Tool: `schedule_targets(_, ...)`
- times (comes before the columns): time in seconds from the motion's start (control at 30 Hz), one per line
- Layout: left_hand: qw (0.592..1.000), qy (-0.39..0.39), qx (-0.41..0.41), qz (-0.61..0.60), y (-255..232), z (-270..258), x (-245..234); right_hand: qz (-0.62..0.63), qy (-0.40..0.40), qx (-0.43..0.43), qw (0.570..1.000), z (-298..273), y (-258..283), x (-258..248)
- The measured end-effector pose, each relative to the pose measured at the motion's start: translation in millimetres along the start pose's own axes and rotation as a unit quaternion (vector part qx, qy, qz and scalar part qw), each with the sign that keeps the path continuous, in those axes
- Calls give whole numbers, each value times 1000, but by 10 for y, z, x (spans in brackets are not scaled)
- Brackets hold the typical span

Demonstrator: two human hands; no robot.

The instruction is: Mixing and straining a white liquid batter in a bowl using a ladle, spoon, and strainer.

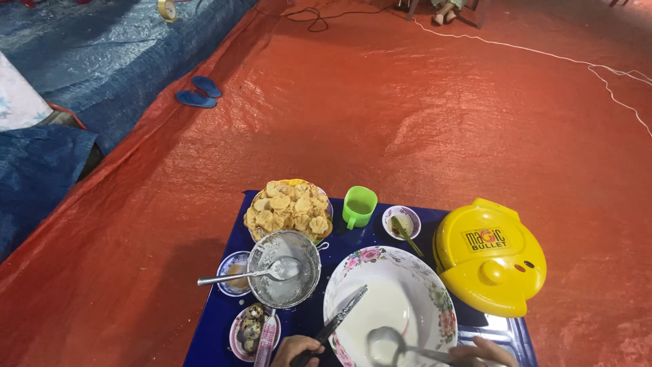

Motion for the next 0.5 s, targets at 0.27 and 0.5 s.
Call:
schedule_targets(0.27,980,-68,151,-108,411,-333,-332,28,-188,-46,981,142,530,422)
schedule_targets(0.5,959,-127,-105,-231,1096,-398,-149,-15,-190,-163,968,-107,1087,131)
Point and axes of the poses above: each hand's wrist, its own z-axis towards the middle knuckle, its own x-axis out of the palm, y = z × x, the point moved 10 cm from there along z, towards the middle knuckle, and after that the axes turned 15 degrees about y, right-handed, at the moved point
